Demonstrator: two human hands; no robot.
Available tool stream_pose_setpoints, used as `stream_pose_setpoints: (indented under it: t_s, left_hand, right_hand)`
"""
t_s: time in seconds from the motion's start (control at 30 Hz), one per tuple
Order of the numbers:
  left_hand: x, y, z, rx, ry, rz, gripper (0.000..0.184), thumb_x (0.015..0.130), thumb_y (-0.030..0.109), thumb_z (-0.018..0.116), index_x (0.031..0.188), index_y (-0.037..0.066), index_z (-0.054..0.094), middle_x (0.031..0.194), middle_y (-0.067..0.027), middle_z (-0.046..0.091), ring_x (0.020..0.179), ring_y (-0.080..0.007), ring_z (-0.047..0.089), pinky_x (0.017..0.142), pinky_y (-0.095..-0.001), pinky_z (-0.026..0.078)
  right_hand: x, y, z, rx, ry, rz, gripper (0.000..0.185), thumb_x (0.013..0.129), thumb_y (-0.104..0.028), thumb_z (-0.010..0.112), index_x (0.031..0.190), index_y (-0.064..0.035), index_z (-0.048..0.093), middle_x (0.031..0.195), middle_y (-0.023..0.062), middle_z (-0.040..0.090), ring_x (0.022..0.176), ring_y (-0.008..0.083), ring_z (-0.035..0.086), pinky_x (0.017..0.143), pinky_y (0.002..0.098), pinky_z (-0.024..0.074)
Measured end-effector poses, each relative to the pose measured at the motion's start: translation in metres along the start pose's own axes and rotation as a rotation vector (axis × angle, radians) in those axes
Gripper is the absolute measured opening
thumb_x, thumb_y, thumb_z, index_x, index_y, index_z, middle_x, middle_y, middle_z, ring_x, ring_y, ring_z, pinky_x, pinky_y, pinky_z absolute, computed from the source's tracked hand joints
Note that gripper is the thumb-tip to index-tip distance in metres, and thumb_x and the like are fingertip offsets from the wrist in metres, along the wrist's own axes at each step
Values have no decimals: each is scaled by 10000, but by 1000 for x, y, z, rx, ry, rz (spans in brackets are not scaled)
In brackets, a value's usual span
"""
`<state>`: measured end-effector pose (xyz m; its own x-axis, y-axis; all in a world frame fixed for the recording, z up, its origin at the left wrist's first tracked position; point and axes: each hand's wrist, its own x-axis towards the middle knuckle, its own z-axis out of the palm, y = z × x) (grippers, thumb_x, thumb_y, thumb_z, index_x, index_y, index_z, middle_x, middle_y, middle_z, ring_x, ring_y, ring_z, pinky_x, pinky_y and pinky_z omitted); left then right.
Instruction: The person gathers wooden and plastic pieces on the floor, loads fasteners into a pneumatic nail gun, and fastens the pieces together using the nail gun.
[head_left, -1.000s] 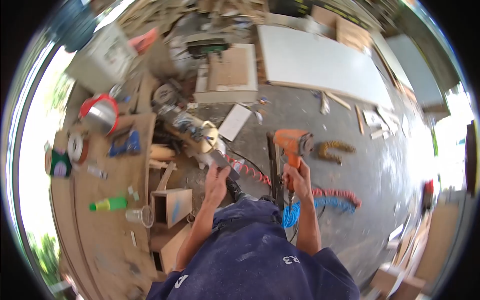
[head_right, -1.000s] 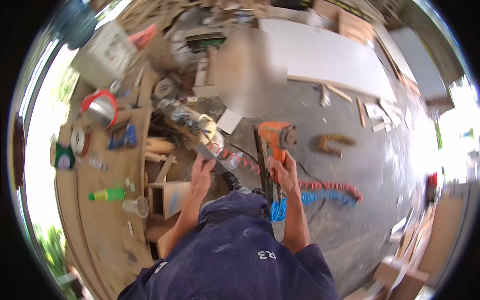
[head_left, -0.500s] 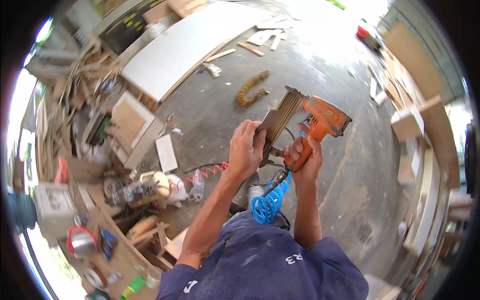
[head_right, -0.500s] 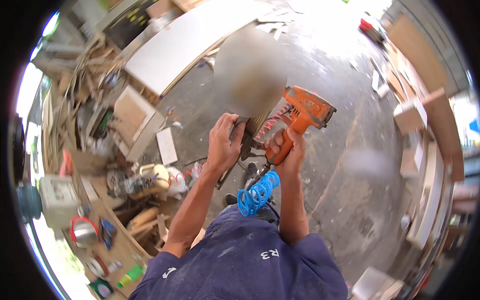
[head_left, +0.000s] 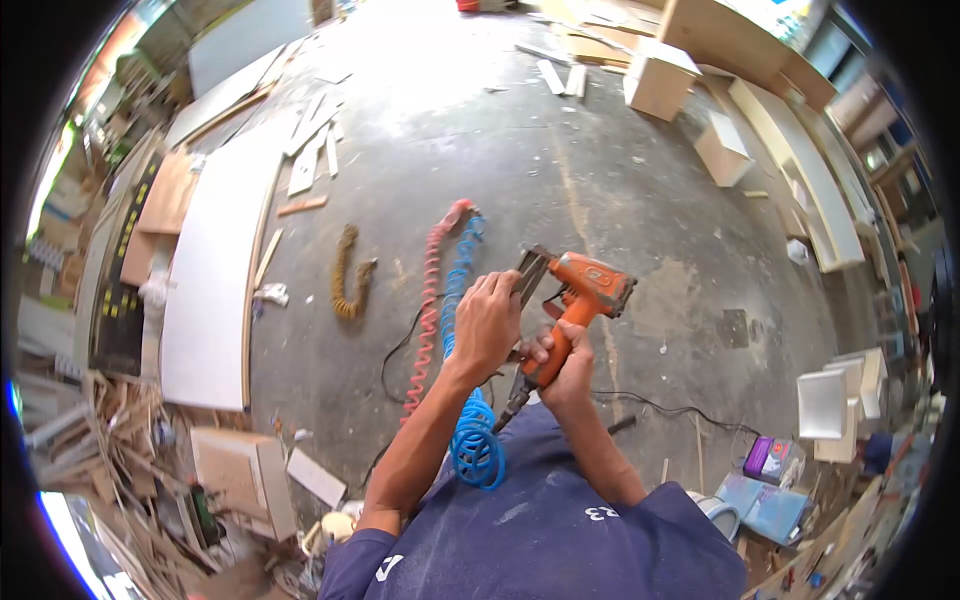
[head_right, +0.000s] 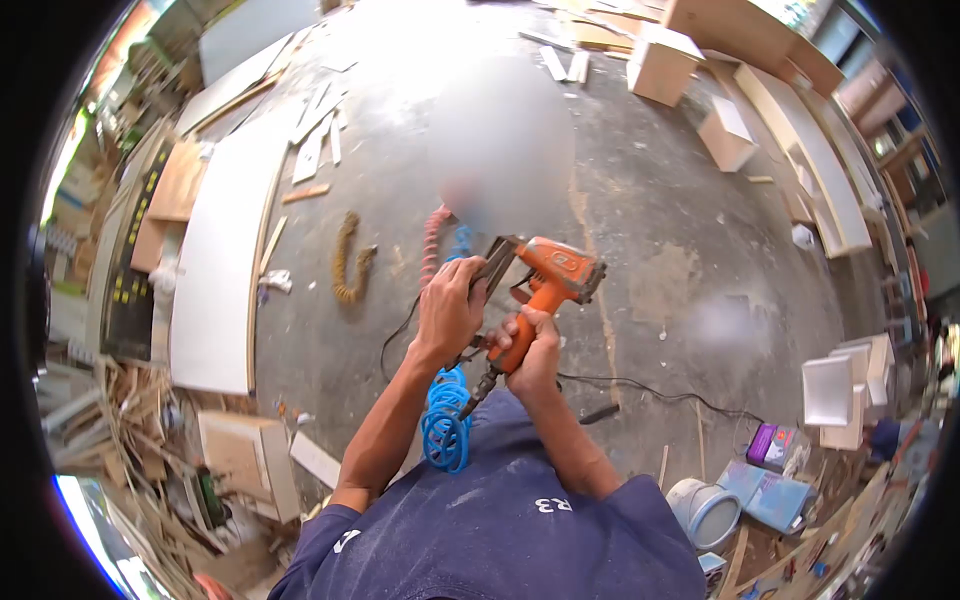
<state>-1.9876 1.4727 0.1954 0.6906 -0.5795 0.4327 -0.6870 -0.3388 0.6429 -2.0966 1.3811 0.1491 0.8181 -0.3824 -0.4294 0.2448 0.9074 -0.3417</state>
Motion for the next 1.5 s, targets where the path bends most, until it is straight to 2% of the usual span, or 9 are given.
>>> stream_pose_setpoints:
  t_s: [0.47,0.6,0.7,0.8,0.93,1.1,1.27,1.37,1.5]
  left_hand:
    - [173,-43,115,77,-31,99,230,901,116,632,1100,6,596,914,-158,603,863,-337,599,740,-447,499]
    - [225,-78,134,-37,-52,10,326,891,190,689,1153,20,596,928,-157,585,807,-322,606,686,-431,503]
    - [292,-109,131,-353,-243,-392,475,832,244,770,1218,43,580,919,-159,643,806,-284,674,716,-395,528]
    - [356,-150,140,-337,-262,-402,473,833,242,767,1222,48,579,909,-174,668,786,-295,683,724,-407,530]
    - [439,-193,154,-332,-486,-402,496,867,258,743,1279,52,558,890,-151,691,775,-226,673,713,-352,541]
    - [489,-207,138,-460,-473,-195,505,856,257,743,1297,69,583,1168,-162,624,915,-241,657,792,-398,547]
    - [521,-248,139,-388,-647,-162,376,860,180,699,1226,105,656,1134,-150,623,1009,-319,635,897,-429,503]
    - [539,-276,162,-273,-499,35,379,889,137,608,1265,100,633,1103,-183,611,966,-356,632,874,-435,506]
    - [594,-299,191,-179,-576,-52,422,883,111,594,1305,106,616,1086,-171,614,988,-335,631,871,-435,510]
  right_hand:
    - [136,-110,41,-24,58,-175,378,946,-191,507,1284,-25,474,694,24,474,580,139,473,703,376,473]
    - [195,-131,57,-84,40,-167,383,953,-224,487,1281,-26,463,687,7,456,570,127,472,721,372,469]
    - [252,-145,74,-42,-12,-144,379,948,-232,490,1267,-28,469,679,1,449,564,124,467,718,366,464]
    - [303,-152,99,-15,-1,-141,383,942,-243,491,1259,-28,481,676,1,446,559,121,462,710,363,460]
    - [378,-162,132,9,31,-184,384,935,-247,485,1249,-26,500,674,-5,435,557,115,457,710,363,465]
    - [431,-176,161,112,45,-190,364,932,-212,491,1239,-18,472,675,-7,438,563,118,471,715,373,486]
    - [491,-188,171,122,47,-202,339,944,-201,494,1234,-28,474,684,-6,448,571,120,479,734,376,496]
    - [534,-191,172,80,74,-138,321,959,-199,484,1242,-49,471,705,-4,468,586,120,490,747,373,490]
    - [599,-212,180,88,86,-70,325,958,-196,486,1248,-49,462,713,-5,479,588,113,492,727,373,493]
